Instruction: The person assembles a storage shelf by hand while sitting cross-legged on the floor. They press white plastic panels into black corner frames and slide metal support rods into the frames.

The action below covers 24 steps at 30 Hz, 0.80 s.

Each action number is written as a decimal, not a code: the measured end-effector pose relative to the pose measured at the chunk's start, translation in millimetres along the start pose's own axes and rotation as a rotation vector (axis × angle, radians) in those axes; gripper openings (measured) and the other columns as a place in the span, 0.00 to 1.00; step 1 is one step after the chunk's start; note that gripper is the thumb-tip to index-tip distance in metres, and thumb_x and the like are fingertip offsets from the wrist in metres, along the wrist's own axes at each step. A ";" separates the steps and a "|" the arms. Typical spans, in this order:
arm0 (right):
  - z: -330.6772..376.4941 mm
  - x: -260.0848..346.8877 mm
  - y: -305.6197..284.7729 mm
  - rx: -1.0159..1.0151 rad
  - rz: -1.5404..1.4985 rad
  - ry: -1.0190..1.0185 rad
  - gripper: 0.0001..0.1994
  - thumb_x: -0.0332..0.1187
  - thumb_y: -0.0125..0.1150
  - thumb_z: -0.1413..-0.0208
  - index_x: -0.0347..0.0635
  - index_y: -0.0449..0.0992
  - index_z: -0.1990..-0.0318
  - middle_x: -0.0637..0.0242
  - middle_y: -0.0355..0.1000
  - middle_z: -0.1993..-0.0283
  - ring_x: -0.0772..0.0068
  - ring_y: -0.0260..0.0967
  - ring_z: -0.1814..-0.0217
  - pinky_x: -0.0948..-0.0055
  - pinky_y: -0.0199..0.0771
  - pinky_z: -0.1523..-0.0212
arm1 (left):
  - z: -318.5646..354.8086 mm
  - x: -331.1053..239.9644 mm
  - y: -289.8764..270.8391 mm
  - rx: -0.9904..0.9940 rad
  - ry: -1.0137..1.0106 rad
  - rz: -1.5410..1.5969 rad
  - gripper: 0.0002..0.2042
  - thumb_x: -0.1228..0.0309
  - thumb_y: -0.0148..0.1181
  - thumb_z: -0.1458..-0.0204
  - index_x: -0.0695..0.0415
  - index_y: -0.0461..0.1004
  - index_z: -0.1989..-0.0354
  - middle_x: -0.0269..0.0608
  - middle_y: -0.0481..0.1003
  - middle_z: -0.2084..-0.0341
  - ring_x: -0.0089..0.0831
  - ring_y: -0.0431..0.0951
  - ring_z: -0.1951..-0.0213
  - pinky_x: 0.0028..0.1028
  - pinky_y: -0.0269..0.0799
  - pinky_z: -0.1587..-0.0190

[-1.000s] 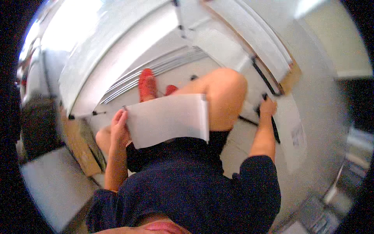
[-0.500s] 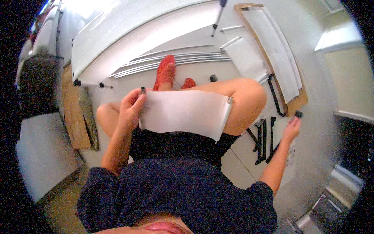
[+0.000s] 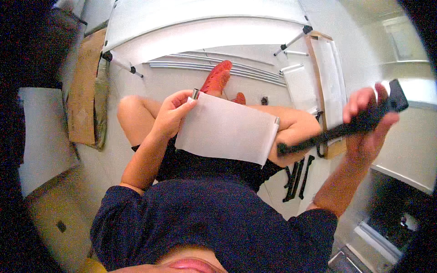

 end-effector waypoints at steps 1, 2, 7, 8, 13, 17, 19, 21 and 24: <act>-11.9 -4.2 10.1 -0.012 -0.088 0.004 0.27 0.53 0.49 0.46 0.43 0.64 0.46 0.69 0.57 0.70 0.78 0.55 0.69 0.78 0.62 0.72 | 1.3 2.8 -3.6 -0.007 -0.008 0.006 0.11 0.74 0.53 0.48 0.62 0.70 0.57 0.36 0.74 0.68 0.21 0.73 0.67 0.21 0.69 0.63; -24.2 -9.7 15.5 0.068 -0.277 0.034 0.25 0.51 0.50 0.45 0.42 0.64 0.47 0.70 0.55 0.71 0.78 0.51 0.70 0.76 0.57 0.69 | 2.1 5.1 -5.3 -0.007 -0.013 0.018 0.11 0.74 0.53 0.48 0.62 0.70 0.57 0.36 0.74 0.68 0.21 0.73 0.67 0.21 0.69 0.63; -45.1 -65.6 10.2 -0.154 -0.687 0.126 0.18 0.44 0.52 0.45 0.37 0.69 0.56 0.71 0.53 0.77 0.78 0.49 0.75 0.79 0.54 0.73 | 4.1 15.1 -2.4 0.059 -0.043 0.070 0.11 0.75 0.54 0.48 0.61 0.69 0.57 0.35 0.74 0.66 0.21 0.73 0.65 0.23 0.69 0.61; -43.5 -76.7 7.5 -0.188 -0.719 0.126 0.18 0.44 0.53 0.45 0.36 0.70 0.59 0.71 0.53 0.77 0.77 0.49 0.75 0.79 0.55 0.73 | 4.6 17.2 -1.1 0.084 -0.042 0.074 0.10 0.75 0.55 0.49 0.60 0.69 0.57 0.35 0.74 0.66 0.21 0.73 0.64 0.23 0.69 0.60; -34.2 -114.6 3.1 -0.270 -0.831 0.138 0.18 0.44 0.52 0.45 0.36 0.70 0.60 0.70 0.54 0.76 0.77 0.49 0.74 0.78 0.55 0.71 | 8.1 14.7 5.1 0.119 -0.065 0.070 0.10 0.75 0.56 0.50 0.58 0.70 0.58 0.33 0.73 0.66 0.20 0.72 0.64 0.22 0.68 0.59; -29.0 -129.8 -0.6 -0.306 -0.773 0.222 0.17 0.44 0.51 0.44 0.37 0.69 0.60 0.68 0.57 0.72 0.77 0.52 0.73 0.78 0.56 0.70 | 6.6 13.6 8.1 0.130 -0.045 0.054 0.10 0.74 0.55 0.48 0.61 0.69 0.58 0.33 0.73 0.66 0.18 0.72 0.64 0.21 0.68 0.60; -28.2 -124.3 -2.2 -0.258 -0.630 0.196 0.18 0.45 0.50 0.42 0.36 0.67 0.58 0.65 0.60 0.67 0.76 0.55 0.70 0.77 0.59 0.70 | 6.2 11.3 10.2 0.136 -0.029 0.027 0.10 0.73 0.55 0.47 0.62 0.69 0.57 0.32 0.73 0.66 0.17 0.72 0.64 0.20 0.69 0.60; -33.1 -102.5 9.1 -0.197 -0.451 0.178 0.19 0.45 0.49 0.42 0.36 0.66 0.57 0.64 0.62 0.66 0.75 0.57 0.69 0.77 0.61 0.70 | 6.5 9.4 10.8 0.130 -0.003 -0.010 0.10 0.73 0.54 0.47 0.62 0.69 0.57 0.31 0.72 0.66 0.16 0.71 0.64 0.20 0.68 0.61; -42.2 -88.5 32.8 0.246 -0.103 0.286 0.23 0.47 0.45 0.40 0.36 0.64 0.48 0.67 0.64 0.73 0.77 0.60 0.73 0.81 0.63 0.73 | 7.1 5.4 10.5 0.128 0.038 -0.046 0.10 0.73 0.53 0.46 0.62 0.69 0.58 0.31 0.72 0.66 0.16 0.71 0.64 0.19 0.68 0.61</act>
Point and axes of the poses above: each hand's wrist, its own z-axis away from the middle knuckle, its own y-axis out of the palm, x = y × z, the point moved 4 cm from there along -z, towards the middle knuckle
